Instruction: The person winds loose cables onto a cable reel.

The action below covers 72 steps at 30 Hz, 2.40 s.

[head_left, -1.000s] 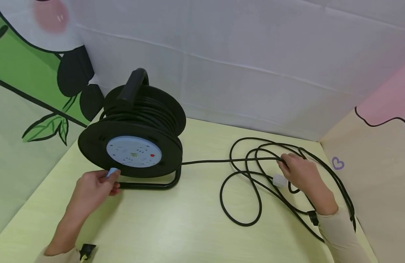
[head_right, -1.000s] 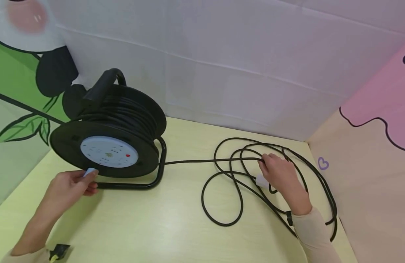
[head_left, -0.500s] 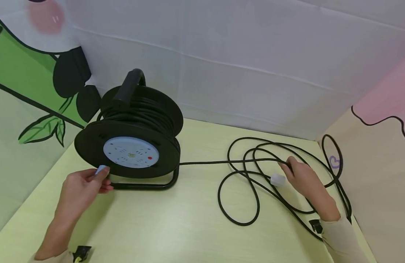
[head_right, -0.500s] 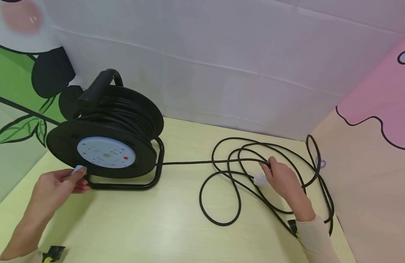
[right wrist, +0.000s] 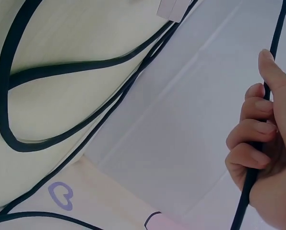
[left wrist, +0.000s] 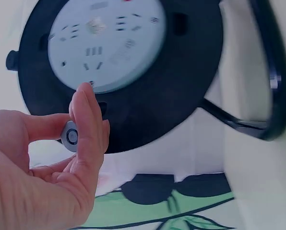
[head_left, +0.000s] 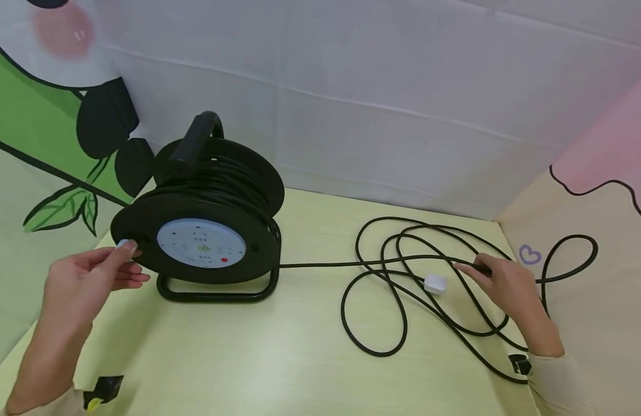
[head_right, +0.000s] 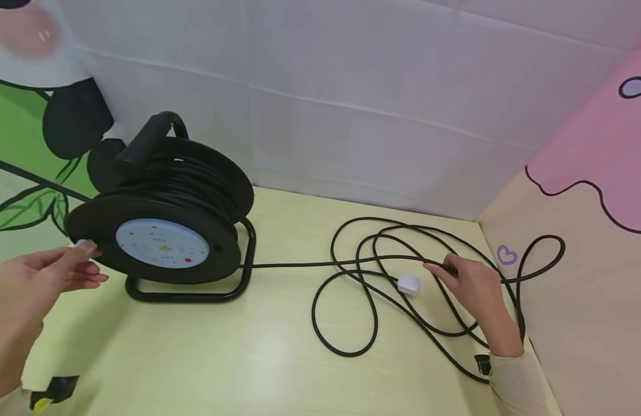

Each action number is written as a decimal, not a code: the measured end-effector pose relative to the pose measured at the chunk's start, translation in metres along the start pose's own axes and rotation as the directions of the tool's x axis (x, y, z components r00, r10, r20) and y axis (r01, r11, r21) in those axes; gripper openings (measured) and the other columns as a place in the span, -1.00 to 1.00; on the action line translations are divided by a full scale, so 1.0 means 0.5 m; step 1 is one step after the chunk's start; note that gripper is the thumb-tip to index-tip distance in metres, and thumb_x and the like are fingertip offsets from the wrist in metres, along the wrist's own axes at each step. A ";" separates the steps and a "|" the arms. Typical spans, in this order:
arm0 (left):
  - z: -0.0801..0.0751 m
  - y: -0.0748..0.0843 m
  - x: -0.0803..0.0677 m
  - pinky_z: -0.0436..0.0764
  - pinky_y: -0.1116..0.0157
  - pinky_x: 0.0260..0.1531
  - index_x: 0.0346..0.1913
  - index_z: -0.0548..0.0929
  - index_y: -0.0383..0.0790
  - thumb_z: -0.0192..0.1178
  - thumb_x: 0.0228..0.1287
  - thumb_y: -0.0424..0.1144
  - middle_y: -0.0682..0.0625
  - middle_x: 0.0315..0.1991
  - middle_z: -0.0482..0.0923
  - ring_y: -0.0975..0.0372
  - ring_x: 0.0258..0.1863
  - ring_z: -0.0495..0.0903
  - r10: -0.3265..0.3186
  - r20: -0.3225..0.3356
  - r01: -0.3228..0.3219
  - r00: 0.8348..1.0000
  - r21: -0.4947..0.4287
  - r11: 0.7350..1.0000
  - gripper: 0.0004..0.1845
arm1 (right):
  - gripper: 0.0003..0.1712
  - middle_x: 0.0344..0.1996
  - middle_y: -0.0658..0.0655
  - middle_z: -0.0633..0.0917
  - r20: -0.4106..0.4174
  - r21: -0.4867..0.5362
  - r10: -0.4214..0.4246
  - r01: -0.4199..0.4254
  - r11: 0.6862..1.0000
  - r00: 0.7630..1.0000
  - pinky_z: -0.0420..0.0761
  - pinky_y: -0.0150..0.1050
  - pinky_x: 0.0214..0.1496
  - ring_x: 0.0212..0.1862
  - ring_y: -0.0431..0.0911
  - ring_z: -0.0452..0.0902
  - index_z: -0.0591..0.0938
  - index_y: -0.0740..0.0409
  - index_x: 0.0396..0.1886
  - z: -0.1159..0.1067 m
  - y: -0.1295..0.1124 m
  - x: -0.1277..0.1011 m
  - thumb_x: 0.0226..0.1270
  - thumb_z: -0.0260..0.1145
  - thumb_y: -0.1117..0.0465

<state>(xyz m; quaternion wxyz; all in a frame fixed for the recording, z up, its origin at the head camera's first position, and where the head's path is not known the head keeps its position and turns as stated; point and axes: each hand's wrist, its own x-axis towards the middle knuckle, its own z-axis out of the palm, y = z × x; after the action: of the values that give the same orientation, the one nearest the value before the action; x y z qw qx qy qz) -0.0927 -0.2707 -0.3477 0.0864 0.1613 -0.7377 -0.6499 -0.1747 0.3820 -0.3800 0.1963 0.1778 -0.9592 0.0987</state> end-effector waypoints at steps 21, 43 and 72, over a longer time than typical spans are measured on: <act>0.058 0.109 -0.025 0.71 0.35 -0.57 -0.34 0.84 -0.18 0.39 0.36 -0.23 -0.04 -0.58 0.72 0.21 -0.66 0.71 0.115 0.021 -0.104 0.993 -0.297 0.949 -0.87 | -0.78 -0.71 -0.25 0.42 -0.001 0.097 -0.105 0.105 0.990 0.994 0.06 -0.40 -0.66 -0.68 -0.38 0.05 0.68 -0.06 -0.47 0.030 -0.069 0.039 0.16 0.60 0.06; 0.166 0.147 -0.064 0.74 0.36 -0.46 -0.05 0.66 -0.57 0.27 0.48 -0.15 0.05 -0.59 0.69 0.22 -0.64 0.70 0.244 0.038 -0.243 0.969 -0.011 0.970 -0.59 | -0.78 -0.61 -0.21 0.55 0.101 0.212 -0.139 0.115 0.970 0.985 0.29 -0.38 -0.56 -0.63 -0.35 0.22 0.66 -0.01 -0.45 0.073 -0.141 0.072 0.20 0.58 0.11; 0.312 0.028 -0.077 0.63 0.37 -0.53 -0.42 0.65 -0.32 0.22 0.52 -0.17 0.00 -0.64 0.63 0.19 -0.62 0.67 0.181 0.350 -0.259 0.919 0.189 0.947 -0.66 | -0.50 -0.62 -0.12 0.62 -0.114 0.212 -0.285 0.303 0.929 0.952 0.32 -0.40 -0.63 -0.64 -0.38 0.24 0.73 0.13 -0.40 0.074 -0.151 0.089 0.47 0.28 -0.20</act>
<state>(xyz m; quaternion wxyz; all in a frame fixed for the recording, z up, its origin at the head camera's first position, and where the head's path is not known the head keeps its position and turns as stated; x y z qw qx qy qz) -0.1111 -0.1103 -0.3529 0.0163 -0.0246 -0.8260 -0.5630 -0.1967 0.2896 -0.3861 0.2260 0.3365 -0.8954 0.1843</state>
